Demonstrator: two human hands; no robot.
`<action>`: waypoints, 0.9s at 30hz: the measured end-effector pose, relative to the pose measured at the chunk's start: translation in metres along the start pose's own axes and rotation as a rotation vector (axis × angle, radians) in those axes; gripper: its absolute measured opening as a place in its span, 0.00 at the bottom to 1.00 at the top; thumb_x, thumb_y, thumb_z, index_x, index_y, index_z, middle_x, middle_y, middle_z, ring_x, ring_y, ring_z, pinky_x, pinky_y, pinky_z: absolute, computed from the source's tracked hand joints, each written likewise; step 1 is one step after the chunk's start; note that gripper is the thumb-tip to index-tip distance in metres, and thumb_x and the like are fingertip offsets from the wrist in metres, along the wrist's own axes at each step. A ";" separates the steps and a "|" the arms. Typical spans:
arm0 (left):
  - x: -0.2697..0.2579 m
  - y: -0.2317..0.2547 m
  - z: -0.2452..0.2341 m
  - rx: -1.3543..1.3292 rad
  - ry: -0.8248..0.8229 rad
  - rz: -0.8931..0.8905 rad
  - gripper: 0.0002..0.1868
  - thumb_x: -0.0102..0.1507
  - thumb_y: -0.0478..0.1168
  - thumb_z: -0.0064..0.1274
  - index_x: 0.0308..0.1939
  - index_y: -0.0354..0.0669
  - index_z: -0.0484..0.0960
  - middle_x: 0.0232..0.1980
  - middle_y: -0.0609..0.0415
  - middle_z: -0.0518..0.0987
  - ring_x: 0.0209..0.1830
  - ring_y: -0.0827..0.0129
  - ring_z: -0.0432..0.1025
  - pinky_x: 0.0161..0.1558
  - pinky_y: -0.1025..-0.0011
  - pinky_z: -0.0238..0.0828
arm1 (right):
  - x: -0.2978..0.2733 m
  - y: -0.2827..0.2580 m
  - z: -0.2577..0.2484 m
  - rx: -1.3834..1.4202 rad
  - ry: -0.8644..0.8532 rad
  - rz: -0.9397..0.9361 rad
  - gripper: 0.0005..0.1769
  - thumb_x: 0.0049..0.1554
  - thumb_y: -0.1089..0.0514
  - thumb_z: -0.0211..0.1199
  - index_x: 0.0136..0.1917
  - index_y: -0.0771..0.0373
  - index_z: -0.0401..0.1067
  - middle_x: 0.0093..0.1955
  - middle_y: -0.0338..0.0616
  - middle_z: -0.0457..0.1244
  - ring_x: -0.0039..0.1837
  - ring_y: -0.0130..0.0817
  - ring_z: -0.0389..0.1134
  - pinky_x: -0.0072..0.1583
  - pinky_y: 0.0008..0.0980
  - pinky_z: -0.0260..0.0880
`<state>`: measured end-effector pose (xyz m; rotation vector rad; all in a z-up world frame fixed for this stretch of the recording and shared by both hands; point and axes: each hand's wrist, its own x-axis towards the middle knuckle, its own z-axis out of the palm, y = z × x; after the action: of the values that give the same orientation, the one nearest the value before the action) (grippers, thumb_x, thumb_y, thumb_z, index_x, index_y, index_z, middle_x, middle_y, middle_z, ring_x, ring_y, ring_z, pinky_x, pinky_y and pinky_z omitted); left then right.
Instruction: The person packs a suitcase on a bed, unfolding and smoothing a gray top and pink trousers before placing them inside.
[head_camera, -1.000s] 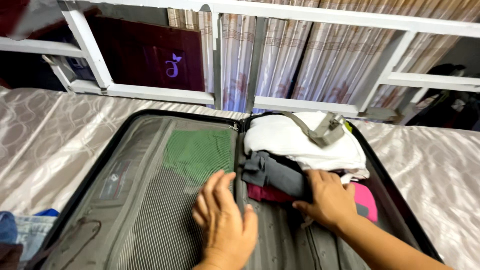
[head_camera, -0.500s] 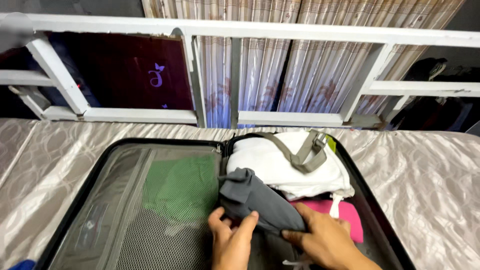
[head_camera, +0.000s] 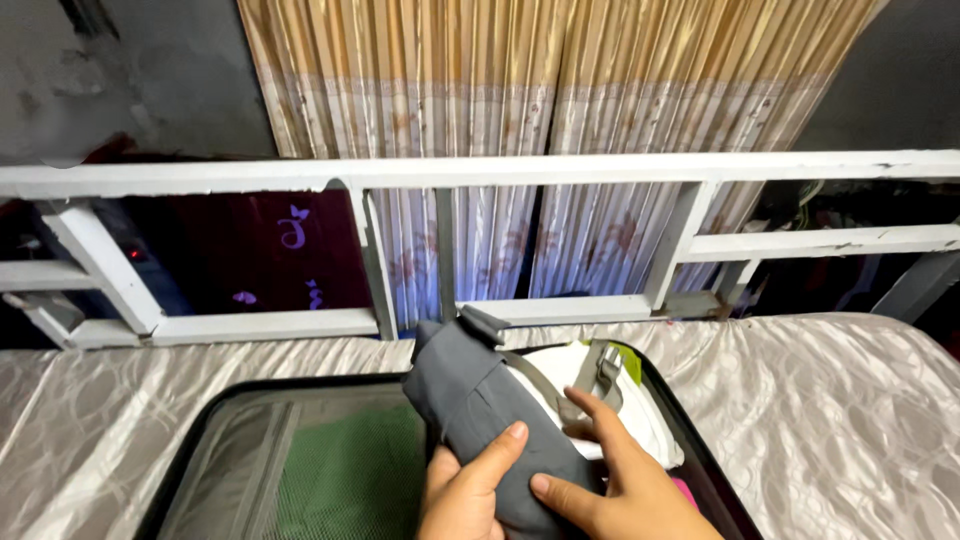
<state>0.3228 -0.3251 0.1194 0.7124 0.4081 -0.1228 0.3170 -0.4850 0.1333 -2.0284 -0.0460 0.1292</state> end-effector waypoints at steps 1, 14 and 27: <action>0.003 0.002 0.001 0.026 -0.025 0.011 0.29 0.55 0.34 0.61 0.61 0.37 0.76 0.55 0.42 0.84 0.51 0.56 0.80 0.51 0.56 0.79 | -0.001 -0.007 -0.003 0.018 -0.054 -0.128 0.55 0.46 0.51 0.78 0.81 0.52 0.52 0.72 0.48 0.59 0.72 0.34 0.62 0.70 0.34 0.60; -0.014 0.064 0.011 0.360 -0.564 -0.096 0.37 0.54 0.33 0.60 0.68 0.37 0.71 0.62 0.47 0.82 0.65 0.60 0.76 0.64 0.66 0.71 | 0.035 -0.012 -0.018 1.011 0.113 0.284 0.39 0.57 0.36 0.57 0.75 0.58 0.67 0.73 0.46 0.62 0.70 0.39 0.62 0.68 0.41 0.59; -0.043 0.108 0.031 0.690 -0.209 0.184 0.24 0.51 0.35 0.64 0.52 0.34 0.83 0.48 0.46 0.88 0.46 0.61 0.82 0.50 0.63 0.79 | 0.023 0.036 -0.038 1.713 -0.585 -0.145 0.34 0.67 0.34 0.57 0.72 0.61 0.65 0.68 0.51 0.65 0.67 0.48 0.66 0.69 0.53 0.63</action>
<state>0.3198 -0.2653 0.2242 1.3982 0.0868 -0.1646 0.3435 -0.5333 0.1160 -0.2356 -0.3224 0.4671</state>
